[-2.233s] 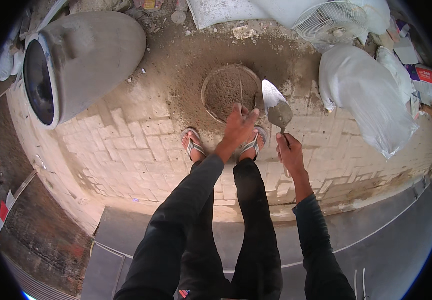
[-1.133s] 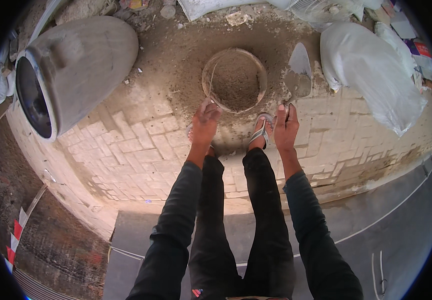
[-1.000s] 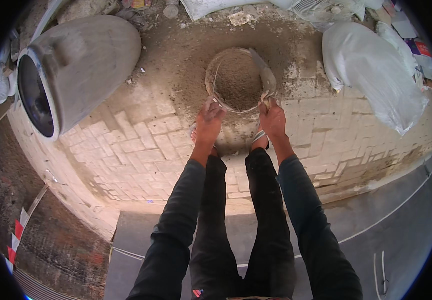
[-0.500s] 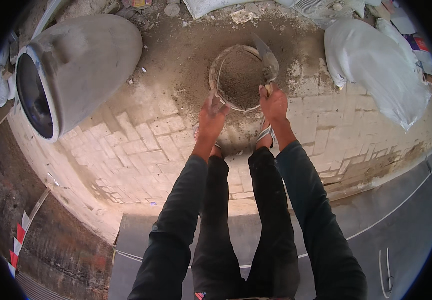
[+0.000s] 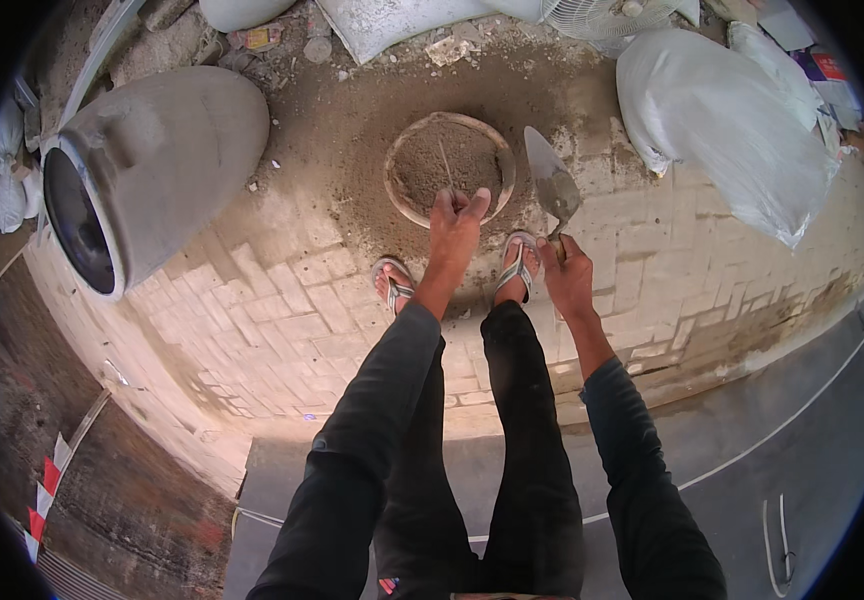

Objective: The person uses a trowel to scoop sand from a bag and pours it onto a fan cover held in the other hand, then shakes the fan cover to sieve the sand into a bucket.

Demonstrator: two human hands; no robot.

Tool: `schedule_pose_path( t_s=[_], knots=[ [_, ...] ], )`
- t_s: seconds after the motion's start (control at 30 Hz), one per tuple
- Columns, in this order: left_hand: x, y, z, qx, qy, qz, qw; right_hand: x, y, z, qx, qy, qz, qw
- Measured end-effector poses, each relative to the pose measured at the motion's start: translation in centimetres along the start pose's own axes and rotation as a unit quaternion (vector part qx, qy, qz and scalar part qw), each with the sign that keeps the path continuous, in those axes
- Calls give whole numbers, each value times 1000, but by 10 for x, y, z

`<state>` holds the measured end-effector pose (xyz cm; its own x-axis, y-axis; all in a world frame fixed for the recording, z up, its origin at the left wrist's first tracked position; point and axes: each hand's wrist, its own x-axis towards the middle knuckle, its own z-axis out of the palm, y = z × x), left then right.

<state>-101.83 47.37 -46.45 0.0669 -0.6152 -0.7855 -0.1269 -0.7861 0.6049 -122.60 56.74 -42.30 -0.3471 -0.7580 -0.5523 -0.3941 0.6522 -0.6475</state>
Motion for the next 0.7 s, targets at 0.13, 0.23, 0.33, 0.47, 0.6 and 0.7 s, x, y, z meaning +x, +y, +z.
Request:
schedule_pose_path(
  t_s=[0.13,0.23,0.33,0.47,0.6,0.7],
  knots=[
    [-38,51,-5,-121,53,-23,991,-40,43,-53,3,-15,90,996],
    [-68,74,-17,-83,60,-22,995,-60,67,-85,-24,-36,80,996],
    [-79,84,-12,-19,39,-31,999,-59,75,-95,-29,-52,86,994],
    [-84,83,8,5,80,7,997,-42,62,-84,-27,-46,80,995],
    [-112,69,-25,-92,109,2,990,1,80,-73,-51,-62,58,995],
    [-136,27,-42,-140,132,30,981,58,108,-68,-182,-80,47,979]
  ],
)
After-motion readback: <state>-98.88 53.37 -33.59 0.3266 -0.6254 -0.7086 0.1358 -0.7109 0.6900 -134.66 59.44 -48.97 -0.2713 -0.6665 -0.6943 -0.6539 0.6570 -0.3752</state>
